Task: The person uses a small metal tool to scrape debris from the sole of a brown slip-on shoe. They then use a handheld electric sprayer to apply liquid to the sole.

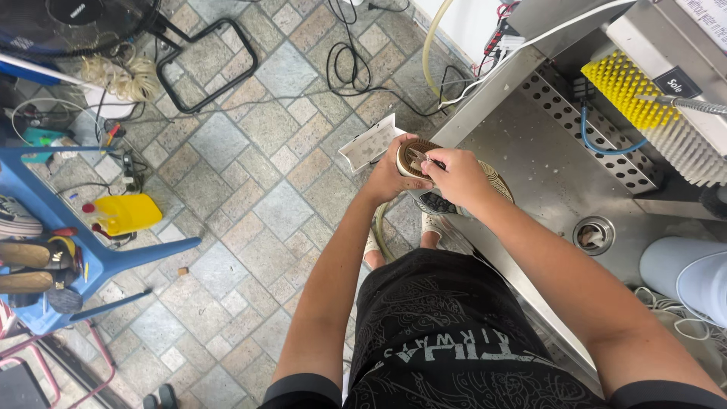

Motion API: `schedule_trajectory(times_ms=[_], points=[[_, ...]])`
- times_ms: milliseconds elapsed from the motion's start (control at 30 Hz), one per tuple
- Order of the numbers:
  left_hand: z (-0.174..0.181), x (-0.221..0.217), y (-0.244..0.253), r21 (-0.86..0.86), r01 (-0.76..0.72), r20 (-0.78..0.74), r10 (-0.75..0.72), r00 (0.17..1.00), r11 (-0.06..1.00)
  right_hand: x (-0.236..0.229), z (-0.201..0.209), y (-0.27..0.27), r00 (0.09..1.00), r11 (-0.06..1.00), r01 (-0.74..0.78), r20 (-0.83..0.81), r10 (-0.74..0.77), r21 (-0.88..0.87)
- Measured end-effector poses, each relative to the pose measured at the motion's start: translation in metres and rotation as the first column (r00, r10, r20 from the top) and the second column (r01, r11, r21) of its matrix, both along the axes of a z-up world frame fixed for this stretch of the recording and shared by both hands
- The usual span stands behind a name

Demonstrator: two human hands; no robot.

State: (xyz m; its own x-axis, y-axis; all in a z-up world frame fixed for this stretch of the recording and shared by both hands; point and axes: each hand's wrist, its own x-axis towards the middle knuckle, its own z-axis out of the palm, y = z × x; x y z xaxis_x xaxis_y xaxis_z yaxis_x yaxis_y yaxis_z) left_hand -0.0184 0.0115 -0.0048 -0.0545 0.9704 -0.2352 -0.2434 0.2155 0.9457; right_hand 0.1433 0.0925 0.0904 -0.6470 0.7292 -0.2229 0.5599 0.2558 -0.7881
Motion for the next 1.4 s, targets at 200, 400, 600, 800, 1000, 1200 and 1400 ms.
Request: schedule_trajectory(times_ms=[200, 400, 600, 800, 1000, 1200, 1400], points=[[0.002, -0.001, 0.000, 0.003, 0.007, -0.103, -0.006, 0.995, 1.000, 0.000, 0.018, 0.002, 0.996, 0.980, 0.023, 0.090, -0.006, -0.197], [0.003, -0.001, 0.000, 0.010, 0.018, -0.169, -0.017, 0.986, 1.000, 0.003, 0.023, 0.007, 0.991, 0.971, 0.034, 0.137, -0.001, -0.238], [0.010, 0.001, 0.001, -0.022, 0.015, -0.163, -0.018, 0.986, 1.000, 0.003, 0.027, 0.016, 0.984, 0.972, -0.013, 0.170, 0.054, -0.234], [0.015, 0.001, 0.002, -0.025, 0.019, -0.178, -0.023, 0.984, 1.000, 0.006, 0.028, 0.015, 0.990, 0.970, -0.019, 0.130, 0.052, -0.242], [0.019, 0.001, 0.001, -0.045, 0.025, -0.197, -0.033, 0.980, 0.999, 0.008, 0.025, 0.015, 0.990, 0.969, -0.011, 0.132, 0.044, -0.247], [0.020, 0.003, 0.003, -0.069, 0.008, -0.284, -0.028, 0.958, 0.998, -0.002, 0.019, 0.019, 0.978, 0.966, 0.035, 0.209, 0.020, -0.255], [0.008, 0.007, 0.002, -0.021, -0.030, -0.257, 0.023, 0.966, 0.999, -0.002, -0.006, 0.003, 1.000, 1.000, 0.029, 0.000, -0.029, -0.007]])
